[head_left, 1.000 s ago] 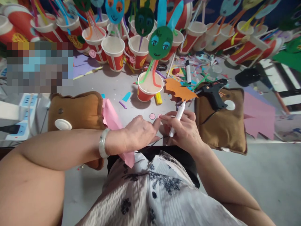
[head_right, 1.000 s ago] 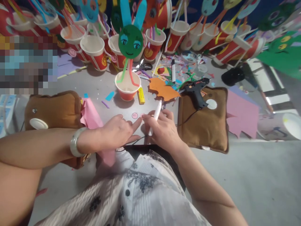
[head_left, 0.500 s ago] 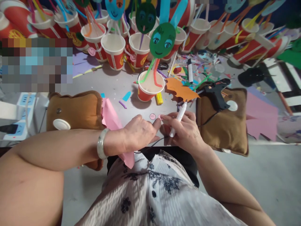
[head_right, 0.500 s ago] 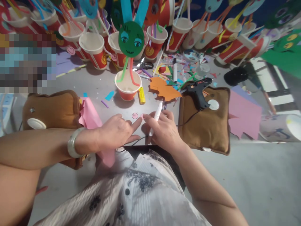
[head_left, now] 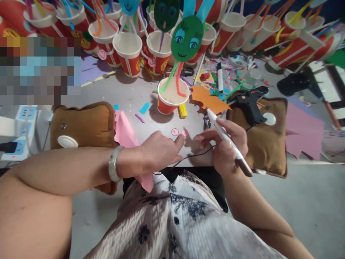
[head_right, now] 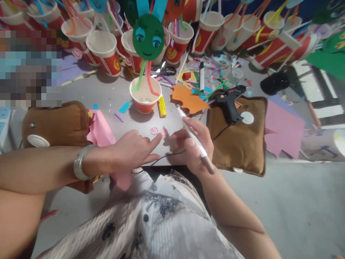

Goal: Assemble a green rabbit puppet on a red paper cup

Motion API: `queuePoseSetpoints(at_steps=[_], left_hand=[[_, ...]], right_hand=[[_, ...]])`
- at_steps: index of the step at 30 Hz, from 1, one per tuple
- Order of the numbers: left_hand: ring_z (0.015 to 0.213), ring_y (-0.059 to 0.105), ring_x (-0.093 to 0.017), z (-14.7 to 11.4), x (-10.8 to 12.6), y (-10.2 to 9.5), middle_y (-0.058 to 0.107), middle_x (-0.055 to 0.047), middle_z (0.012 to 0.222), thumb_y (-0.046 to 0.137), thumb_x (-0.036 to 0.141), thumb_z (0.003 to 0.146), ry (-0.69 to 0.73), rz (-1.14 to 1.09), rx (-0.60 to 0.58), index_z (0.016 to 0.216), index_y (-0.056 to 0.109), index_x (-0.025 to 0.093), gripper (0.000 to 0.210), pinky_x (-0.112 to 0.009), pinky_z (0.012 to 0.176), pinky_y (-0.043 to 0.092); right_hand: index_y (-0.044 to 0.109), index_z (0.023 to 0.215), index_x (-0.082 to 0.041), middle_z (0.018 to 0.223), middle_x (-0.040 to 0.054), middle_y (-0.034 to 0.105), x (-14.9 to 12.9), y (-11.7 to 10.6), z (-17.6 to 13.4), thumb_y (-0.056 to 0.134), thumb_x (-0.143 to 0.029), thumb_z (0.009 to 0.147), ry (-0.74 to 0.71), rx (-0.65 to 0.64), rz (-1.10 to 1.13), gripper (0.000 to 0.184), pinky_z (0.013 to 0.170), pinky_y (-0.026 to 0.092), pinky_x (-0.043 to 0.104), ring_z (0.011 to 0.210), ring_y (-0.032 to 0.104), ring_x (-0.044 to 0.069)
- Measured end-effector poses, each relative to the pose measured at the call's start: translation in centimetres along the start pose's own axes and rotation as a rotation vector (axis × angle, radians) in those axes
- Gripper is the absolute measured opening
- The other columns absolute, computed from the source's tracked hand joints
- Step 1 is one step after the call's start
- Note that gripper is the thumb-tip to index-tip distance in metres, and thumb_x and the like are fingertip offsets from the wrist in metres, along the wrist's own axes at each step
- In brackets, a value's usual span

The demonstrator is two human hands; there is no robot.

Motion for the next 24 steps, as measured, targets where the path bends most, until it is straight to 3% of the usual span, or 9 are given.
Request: queuePoseSetpoints(at_steps=[4, 10, 17, 24], left_hand=[[0.079, 0.070, -0.026, 0.0, 0.2, 0.2, 0.075, -0.014, 0.086, 0.042, 0.051, 0.101, -0.002, 0.005, -0.028, 0.155, 0.024, 0.003, 0.074, -0.034, 0.067, 0.036], [0.081, 0.071, -0.027, 0.0, 0.2, 0.3, 0.075, -0.016, 0.090, 0.041, 0.052, 0.101, 0.003, -0.003, -0.015, 0.154, 0.027, 0.001, 0.075, -0.035, 0.068, 0.040], [0.079, 0.071, -0.027, -0.1, -0.1, 0.3, 0.074, -0.017, 0.094, 0.040, 0.051, 0.102, 0.012, -0.024, -0.014, 0.153, 0.026, 0.001, 0.073, -0.034, 0.064, 0.038], [0.078, 0.070, -0.025, -0.1, 0.1, 0.6, 0.073, -0.016, 0.088, 0.034, 0.052, 0.103, 0.019, 0.013, -0.005, 0.152, 0.027, -0.001, 0.073, -0.033, 0.064, 0.038]], right_hand=[[0.064, 0.114, -0.027, 0.078, 0.0041, 0.071, -0.5, -0.1, 0.0, 0.055, -0.062, 0.090, -0.031, 0.072, -0.100, 0.043, 0.062, 0.055, 0.042, 0.067, 0.068, 0.023], [0.068, 0.102, -0.027, 0.086, 0.0077, 0.073, 0.7, 0.5, -0.2, 0.072, -0.045, 0.086, 0.016, 0.037, -0.223, 0.025, 0.059, 0.058, 0.040, 0.074, 0.071, 0.026], [0.066, 0.104, -0.027, 0.087, 0.0068, 0.072, 0.4, 0.7, -0.6, 0.070, -0.038, 0.088, -0.117, 0.068, -0.261, 0.020, 0.055, 0.056, 0.037, 0.070, 0.070, 0.023], [0.062, 0.099, -0.022, 0.070, 0.0022, 0.068, 1.1, 1.3, -0.1, 0.066, -0.041, 0.091, -0.087, 0.026, -0.198, 0.021, 0.047, 0.050, 0.031, 0.053, 0.062, 0.017]])
Point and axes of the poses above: each hand's wrist, its own z-axis towards the middle knuckle, its own y-axis out of the palm, x = y × z, the point moved 10 cm from there along z, towards the middle knuckle
